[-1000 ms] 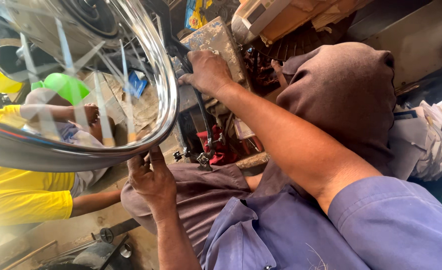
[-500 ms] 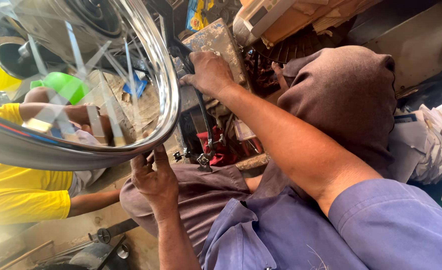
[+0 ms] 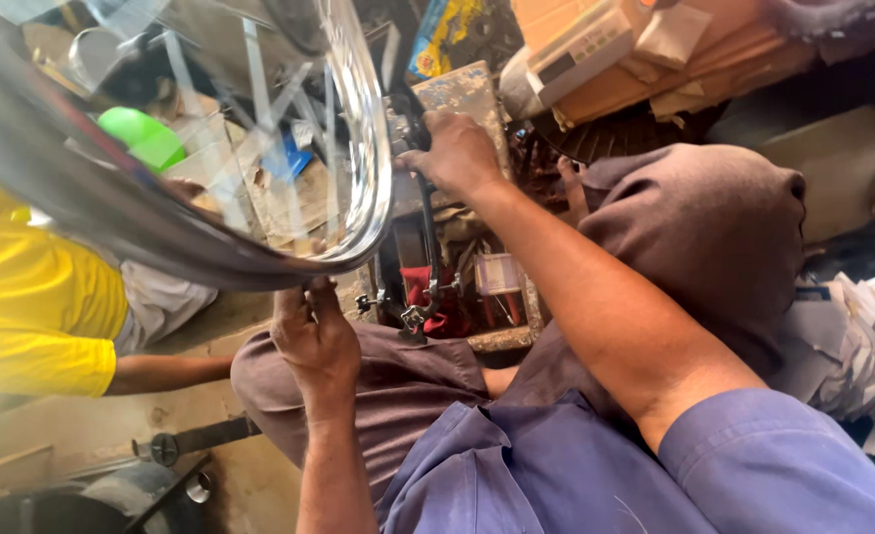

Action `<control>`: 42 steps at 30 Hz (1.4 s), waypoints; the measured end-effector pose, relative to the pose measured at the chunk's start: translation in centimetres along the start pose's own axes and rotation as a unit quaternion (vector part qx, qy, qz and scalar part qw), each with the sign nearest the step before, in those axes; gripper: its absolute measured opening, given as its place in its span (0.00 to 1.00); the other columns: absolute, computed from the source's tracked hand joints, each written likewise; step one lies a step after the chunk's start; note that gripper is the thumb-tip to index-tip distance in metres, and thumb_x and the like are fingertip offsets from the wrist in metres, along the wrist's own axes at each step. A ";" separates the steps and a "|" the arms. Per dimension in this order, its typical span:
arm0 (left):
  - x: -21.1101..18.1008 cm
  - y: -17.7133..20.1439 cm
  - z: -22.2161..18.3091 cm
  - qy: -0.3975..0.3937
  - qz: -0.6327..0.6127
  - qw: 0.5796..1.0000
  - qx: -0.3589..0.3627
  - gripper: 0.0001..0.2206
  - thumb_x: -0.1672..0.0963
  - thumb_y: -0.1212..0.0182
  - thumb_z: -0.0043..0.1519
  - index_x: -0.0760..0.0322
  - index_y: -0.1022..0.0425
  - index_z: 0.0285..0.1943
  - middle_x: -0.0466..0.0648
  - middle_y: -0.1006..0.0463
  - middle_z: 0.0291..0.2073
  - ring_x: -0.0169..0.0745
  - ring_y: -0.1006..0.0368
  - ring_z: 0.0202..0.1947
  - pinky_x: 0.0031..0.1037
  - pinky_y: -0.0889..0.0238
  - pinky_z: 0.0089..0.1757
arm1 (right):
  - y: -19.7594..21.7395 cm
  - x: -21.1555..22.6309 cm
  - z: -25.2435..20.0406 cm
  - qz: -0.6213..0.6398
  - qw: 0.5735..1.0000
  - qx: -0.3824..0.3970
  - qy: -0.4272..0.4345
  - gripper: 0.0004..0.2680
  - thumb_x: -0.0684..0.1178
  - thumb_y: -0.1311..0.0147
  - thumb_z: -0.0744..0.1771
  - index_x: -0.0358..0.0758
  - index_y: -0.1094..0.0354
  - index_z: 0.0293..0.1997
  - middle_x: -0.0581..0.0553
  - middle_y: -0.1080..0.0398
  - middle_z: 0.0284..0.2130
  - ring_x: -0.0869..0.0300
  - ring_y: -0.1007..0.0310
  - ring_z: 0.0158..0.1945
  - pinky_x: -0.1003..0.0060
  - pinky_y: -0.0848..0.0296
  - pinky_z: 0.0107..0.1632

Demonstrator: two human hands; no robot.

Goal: The person works on a bicycle wheel attached to a stand, adjusting the spokes and rim by hand and using a tool.

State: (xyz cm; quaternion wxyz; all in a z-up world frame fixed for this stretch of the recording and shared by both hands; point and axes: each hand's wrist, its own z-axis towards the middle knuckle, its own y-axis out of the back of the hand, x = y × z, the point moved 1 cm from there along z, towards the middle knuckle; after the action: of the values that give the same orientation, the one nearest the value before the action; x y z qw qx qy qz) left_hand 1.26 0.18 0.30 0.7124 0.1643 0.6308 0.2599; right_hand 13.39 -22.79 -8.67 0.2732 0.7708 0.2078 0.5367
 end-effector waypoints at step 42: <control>-0.8 6.9 2.1 0.177 -0.644 0.742 0.047 0.45 0.35 0.43 0.58 0.64 0.44 0.75 0.58 0.29 0.66 0.48 0.26 0.52 0.28 0.33 0.40 | 0.2 -0.5 -0.2 0.008 0.998 -0.051 0.040 0.16 0.62 0.31 0.60 0.42 0.23 0.42 0.43 0.20 0.35 0.53 0.19 0.40 0.55 0.26 0.50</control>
State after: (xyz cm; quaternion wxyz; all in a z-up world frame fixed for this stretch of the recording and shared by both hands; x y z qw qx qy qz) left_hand 2.12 5.46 5.14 0.5772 -0.2967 0.7124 -0.2670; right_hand 13.09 -23.18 -8.84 0.2992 0.7353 0.1847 0.5794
